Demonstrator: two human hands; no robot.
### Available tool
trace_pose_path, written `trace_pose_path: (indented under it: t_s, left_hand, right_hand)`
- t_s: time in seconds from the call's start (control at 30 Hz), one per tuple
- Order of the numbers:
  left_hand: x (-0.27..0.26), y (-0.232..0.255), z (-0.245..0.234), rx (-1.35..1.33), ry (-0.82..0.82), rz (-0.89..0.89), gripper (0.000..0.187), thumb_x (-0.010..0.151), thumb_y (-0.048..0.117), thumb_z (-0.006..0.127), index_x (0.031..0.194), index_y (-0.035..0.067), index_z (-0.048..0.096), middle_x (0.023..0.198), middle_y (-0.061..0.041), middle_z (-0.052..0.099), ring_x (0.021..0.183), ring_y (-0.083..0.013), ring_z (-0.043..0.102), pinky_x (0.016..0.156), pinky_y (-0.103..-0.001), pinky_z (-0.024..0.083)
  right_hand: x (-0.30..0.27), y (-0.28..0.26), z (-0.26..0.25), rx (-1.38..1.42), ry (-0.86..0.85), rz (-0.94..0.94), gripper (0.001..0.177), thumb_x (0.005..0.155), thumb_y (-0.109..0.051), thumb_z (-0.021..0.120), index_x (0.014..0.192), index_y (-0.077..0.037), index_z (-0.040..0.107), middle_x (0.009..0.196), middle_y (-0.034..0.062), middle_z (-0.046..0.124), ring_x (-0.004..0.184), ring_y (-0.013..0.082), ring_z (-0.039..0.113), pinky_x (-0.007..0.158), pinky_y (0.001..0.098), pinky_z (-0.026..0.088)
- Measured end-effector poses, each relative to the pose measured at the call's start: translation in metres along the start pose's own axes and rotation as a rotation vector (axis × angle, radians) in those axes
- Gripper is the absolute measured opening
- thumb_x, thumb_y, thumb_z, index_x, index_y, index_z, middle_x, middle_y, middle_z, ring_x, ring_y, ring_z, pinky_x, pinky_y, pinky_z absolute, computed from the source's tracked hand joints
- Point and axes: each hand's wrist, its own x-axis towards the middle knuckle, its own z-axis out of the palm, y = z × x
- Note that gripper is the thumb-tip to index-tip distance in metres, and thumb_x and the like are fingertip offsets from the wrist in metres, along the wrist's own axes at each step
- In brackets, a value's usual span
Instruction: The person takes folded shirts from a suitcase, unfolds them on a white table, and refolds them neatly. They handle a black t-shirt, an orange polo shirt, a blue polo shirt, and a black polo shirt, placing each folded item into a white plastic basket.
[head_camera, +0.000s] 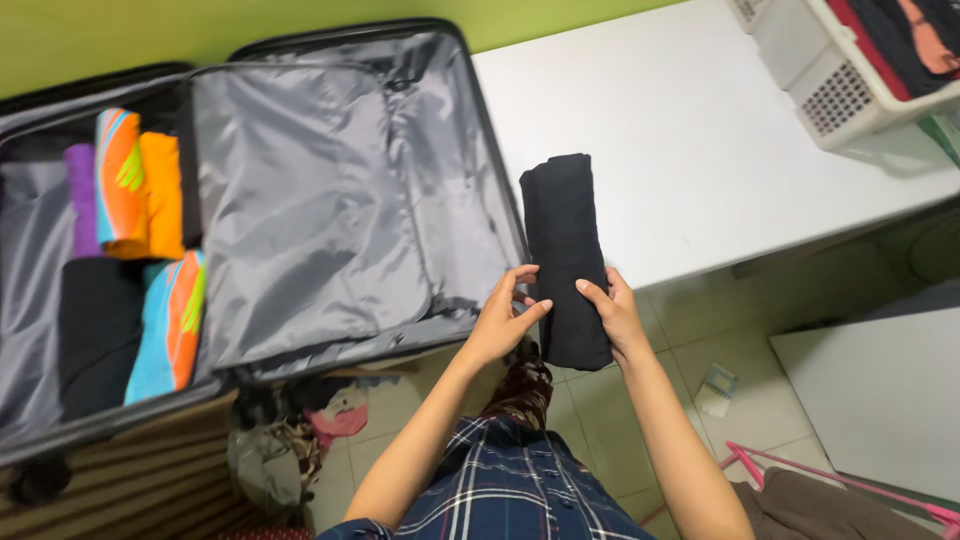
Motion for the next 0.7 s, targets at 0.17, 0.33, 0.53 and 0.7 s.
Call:
trace_pose_path:
  t_s: [0.17, 0.33, 0.53, 0.7]
  left_hand:
    - [0.064, -0.03, 0.049, -0.12, -0.011, -0.11, 0.057, 0.094, 0.031, 0.069, 0.144, 0.009, 0.052, 0.135, -0.011, 0.063, 0.092, -0.015, 0.07, 0.084, -0.031, 0.055]
    - [0.121, -0.056, 0.096, -0.286, -0.071, -0.235, 0.056, 0.096, 0.034, 0.066, 0.143, 0.006, 0.055, 0.141, -0.014, 0.063, 0.099, -0.0172, 0.073, 0.086, -0.031, 0.053]
    - [0.172, -0.037, 0.122, -0.345, -0.175, -0.338, 0.059, 0.096, 0.038, 0.061, 0.147, 0.01, 0.049, 0.145, -0.008, 0.054, 0.109, -0.0177, 0.069, 0.095, -0.033, 0.05]
    - [0.204, -0.024, 0.14, -0.245, -0.292, -0.376, 0.062, 0.098, 0.048, 0.052, 0.15, 0.015, 0.05, 0.145, -0.014, 0.059, 0.124, -0.024, 0.062, 0.103, -0.039, 0.047]
  right_hand:
    - [0.04, -0.015, -0.051, -0.07, 0.012, 0.052, 0.05, 0.088, -0.021, 0.073, 0.129, 0.001, 0.055, 0.116, 0.0157, 0.068, 0.1, 0.0172, 0.068, 0.085, 0.0304, 0.057]
    - [0.076, -0.034, -0.099, -0.056, 0.047, 0.18, 0.054, 0.083, -0.02, 0.076, 0.125, -0.002, 0.046, 0.113, 0.0184, 0.064, 0.098, 0.022, 0.068, 0.079, 0.0357, 0.059]
    - [0.117, -0.04, -0.147, -0.113, 0.124, 0.168, 0.057, 0.082, -0.019, 0.078, 0.124, -0.003, 0.044, 0.114, 0.0189, 0.061, 0.099, 0.0226, 0.067, 0.079, 0.034, 0.06]
    - [0.17, -0.041, -0.184, -0.248, 0.107, 0.149, 0.061, 0.08, -0.02, 0.08, 0.123, -0.005, 0.041, 0.113, 0.0185, 0.059, 0.099, 0.0231, 0.066, 0.075, 0.0328, 0.06]
